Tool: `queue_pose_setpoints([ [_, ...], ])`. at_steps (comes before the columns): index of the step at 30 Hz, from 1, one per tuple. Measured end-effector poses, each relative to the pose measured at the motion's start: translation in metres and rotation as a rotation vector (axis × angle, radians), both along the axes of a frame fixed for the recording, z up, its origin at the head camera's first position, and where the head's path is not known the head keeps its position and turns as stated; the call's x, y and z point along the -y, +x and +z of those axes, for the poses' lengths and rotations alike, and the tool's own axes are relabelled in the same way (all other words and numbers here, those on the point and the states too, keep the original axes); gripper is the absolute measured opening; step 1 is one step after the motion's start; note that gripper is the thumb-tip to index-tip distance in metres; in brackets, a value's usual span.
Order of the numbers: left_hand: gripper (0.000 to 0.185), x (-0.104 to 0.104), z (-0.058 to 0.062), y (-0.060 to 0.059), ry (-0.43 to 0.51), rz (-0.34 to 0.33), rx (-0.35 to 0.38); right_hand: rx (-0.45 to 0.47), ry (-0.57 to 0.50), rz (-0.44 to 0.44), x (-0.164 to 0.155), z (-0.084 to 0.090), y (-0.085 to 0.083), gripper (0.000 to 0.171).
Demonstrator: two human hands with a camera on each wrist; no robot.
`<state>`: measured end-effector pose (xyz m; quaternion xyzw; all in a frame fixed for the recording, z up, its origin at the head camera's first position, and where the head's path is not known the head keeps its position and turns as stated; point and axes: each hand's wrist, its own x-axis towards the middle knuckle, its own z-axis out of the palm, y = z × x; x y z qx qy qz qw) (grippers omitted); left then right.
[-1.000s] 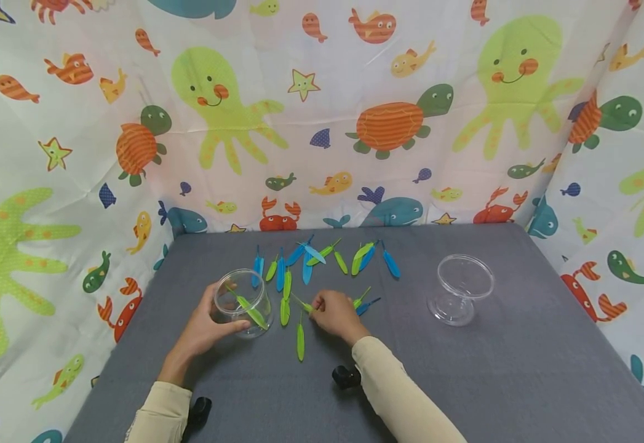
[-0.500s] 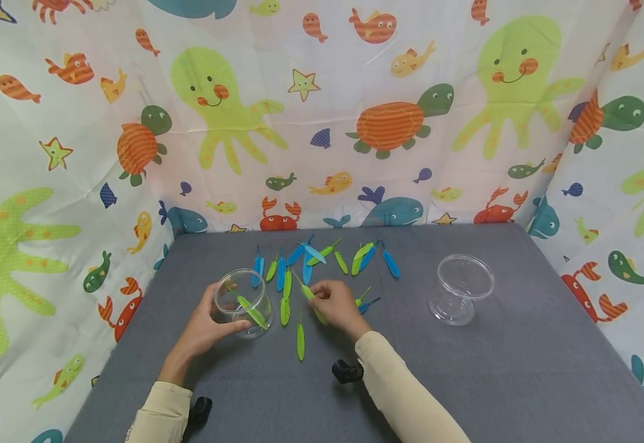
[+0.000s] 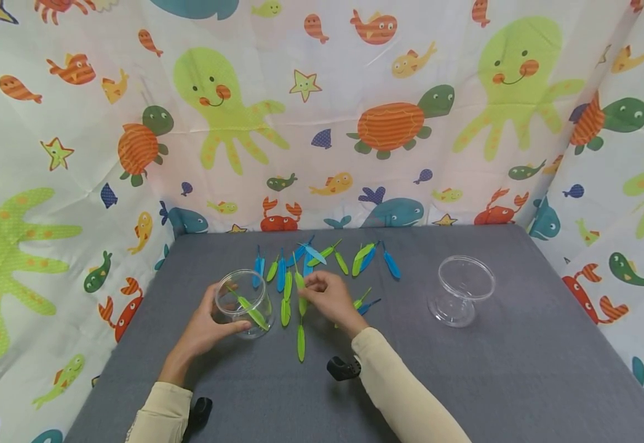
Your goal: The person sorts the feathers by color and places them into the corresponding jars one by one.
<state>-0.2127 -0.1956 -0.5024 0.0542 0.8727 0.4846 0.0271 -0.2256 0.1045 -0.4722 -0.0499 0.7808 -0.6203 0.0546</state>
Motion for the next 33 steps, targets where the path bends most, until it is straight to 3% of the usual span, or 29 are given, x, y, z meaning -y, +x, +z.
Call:
queue_pose_setpoints([
  [12, 0.106, 0.002, -0.001, -0.001, 0.002, -0.001, -0.007, -0.016, -0.102, 0.034, 0.011, 0.011, -0.001, 0.029],
  [22, 0.106, 0.001, -0.001, 0.001, 0.007, 0.002, -0.013, -0.077, -0.148, 0.067, 0.03, 0.027, -0.001, 0.024],
  [33, 0.108, 0.0, -0.003, 0.001, -0.001, -0.002, -0.014, -0.168, -0.113, 0.121, 0.049, 0.04, -0.001, 0.02],
])
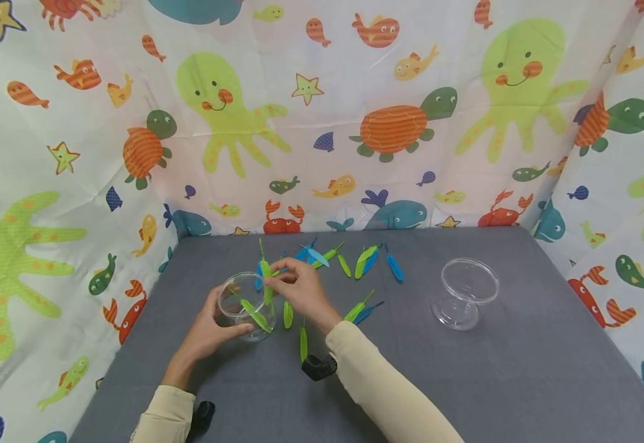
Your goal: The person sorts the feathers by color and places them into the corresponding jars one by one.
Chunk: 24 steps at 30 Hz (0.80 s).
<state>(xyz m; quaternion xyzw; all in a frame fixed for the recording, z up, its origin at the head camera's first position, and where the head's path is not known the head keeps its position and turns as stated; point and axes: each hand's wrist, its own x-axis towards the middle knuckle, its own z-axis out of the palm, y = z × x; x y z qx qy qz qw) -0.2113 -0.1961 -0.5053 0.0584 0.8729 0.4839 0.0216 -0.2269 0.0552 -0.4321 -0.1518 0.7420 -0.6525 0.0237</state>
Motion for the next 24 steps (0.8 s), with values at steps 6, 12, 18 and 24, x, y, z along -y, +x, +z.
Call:
queue_pose_setpoints([
  [6, 0.106, -0.001, 0.0, 0.0, 0.002, -0.002, 0.003, -0.021, -0.042, -0.014, 0.012, 0.004, -0.002, 0.016],
  [12, 0.102, -0.001, 0.001, -0.001, 0.006, -0.003, -0.003, -0.039, -0.058, -0.02, 0.02, 0.006, -0.001, 0.015],
  [18, 0.103, -0.001, 0.002, 0.001, -0.014, 0.013, -0.007, -0.057, -0.015, -0.046, 0.025, 0.004, -0.003, 0.015],
  [24, 0.102, -0.001, 0.002, 0.001, -0.02, 0.017, -0.01, -0.046, 0.026, -0.037, 0.032, 0.001, -0.003, 0.011],
])
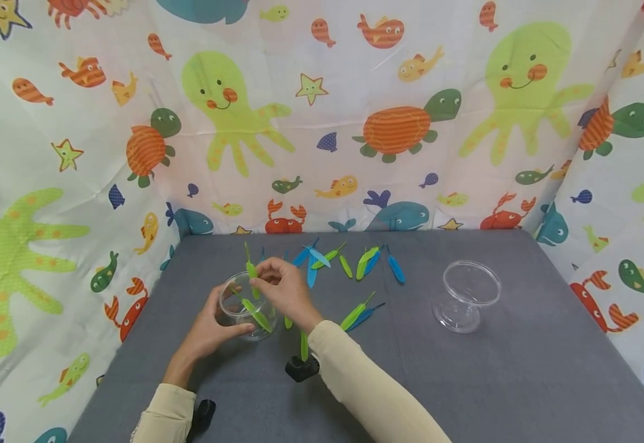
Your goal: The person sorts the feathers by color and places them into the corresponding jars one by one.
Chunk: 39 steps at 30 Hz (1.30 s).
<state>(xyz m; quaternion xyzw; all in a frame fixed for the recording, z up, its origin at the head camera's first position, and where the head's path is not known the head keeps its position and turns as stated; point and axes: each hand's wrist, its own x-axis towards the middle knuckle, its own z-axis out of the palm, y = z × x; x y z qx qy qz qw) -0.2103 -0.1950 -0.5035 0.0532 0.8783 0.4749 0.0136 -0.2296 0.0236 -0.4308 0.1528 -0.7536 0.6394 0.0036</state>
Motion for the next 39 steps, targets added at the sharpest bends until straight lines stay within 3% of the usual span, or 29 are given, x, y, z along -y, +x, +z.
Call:
queue_pose_setpoints([
  [19, 0.104, 0.001, 0.001, 0.0, 0.022, -0.01, 0.015, -0.008, -0.052, 0.054, 0.006, 0.0, 0.005, 0.012],
  [31, 0.103, -0.001, 0.0, -0.001, -0.005, 0.006, 0.003, -0.066, -0.1, -0.029, -0.004, 0.0, -0.001, 0.015],
  [39, 0.104, 0.0, -0.002, -0.002, -0.019, 0.003, -0.007, -0.051, -0.008, -0.094, -0.012, -0.008, -0.003, 0.02],
])
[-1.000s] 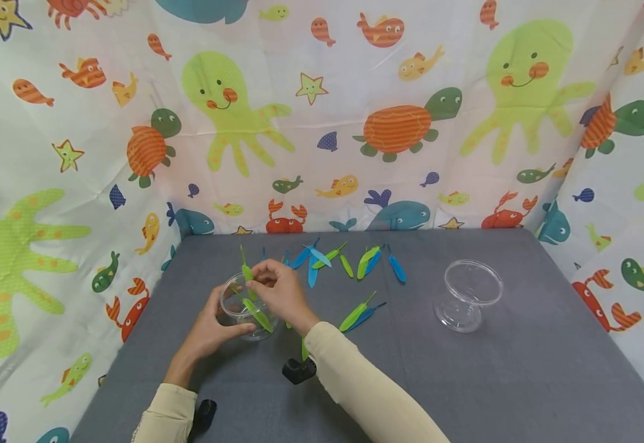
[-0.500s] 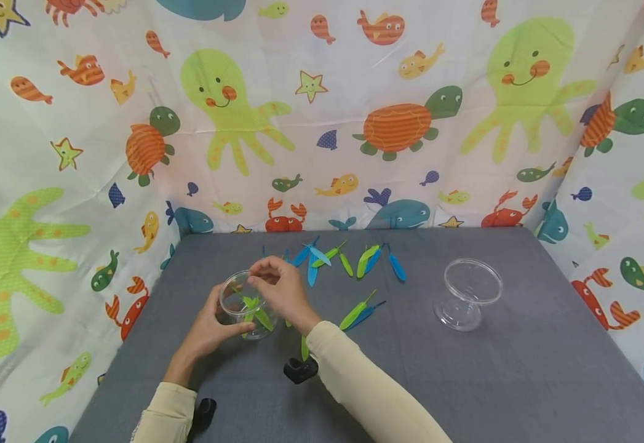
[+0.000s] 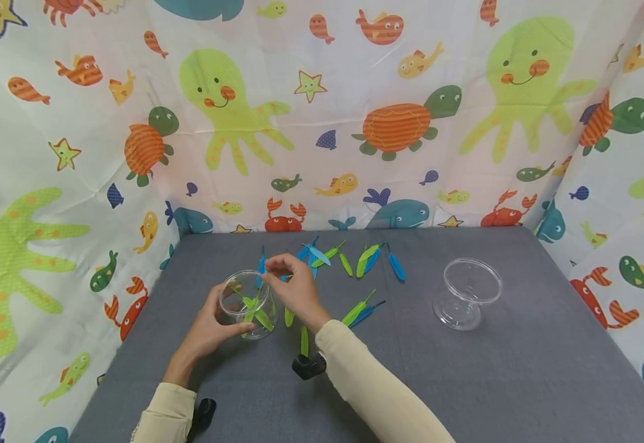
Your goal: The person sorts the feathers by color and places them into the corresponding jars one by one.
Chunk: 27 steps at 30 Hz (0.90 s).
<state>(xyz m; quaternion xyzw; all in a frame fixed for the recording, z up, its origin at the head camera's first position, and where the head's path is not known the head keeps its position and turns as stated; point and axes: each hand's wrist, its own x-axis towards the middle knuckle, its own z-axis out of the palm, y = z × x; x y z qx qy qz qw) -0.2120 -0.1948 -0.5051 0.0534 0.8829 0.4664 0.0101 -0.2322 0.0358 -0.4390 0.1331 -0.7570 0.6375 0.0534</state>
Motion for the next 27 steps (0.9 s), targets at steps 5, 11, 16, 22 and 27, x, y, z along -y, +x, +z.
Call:
queue_pose_setpoints([
  [5, 0.104, 0.0, 0.0, 0.0, 0.001, 0.0, 0.0, 0.012, 0.039, -0.008, -0.002, -0.004, -0.001, 0.022],
  [11, 0.102, 0.0, 0.002, 0.0, 0.015, 0.011, 0.012, 0.01, 0.067, -0.037, -0.006, -0.011, -0.003, 0.024],
  [16, 0.102, 0.0, 0.002, 0.0, 0.01, 0.019, 0.021, 0.012, 0.081, -0.105, -0.011, -0.019, -0.007, 0.023],
  [22, 0.101, 0.0, 0.001, 0.0, 0.0, 0.028, 0.028, 0.043, 0.119, -0.194, -0.016, -0.028, -0.01, 0.021],
  [27, 0.102, 0.001, 0.001, 0.001, 0.002, 0.026, 0.024, 0.048, 0.208, -0.255, -0.019, -0.041, -0.013, 0.023],
])
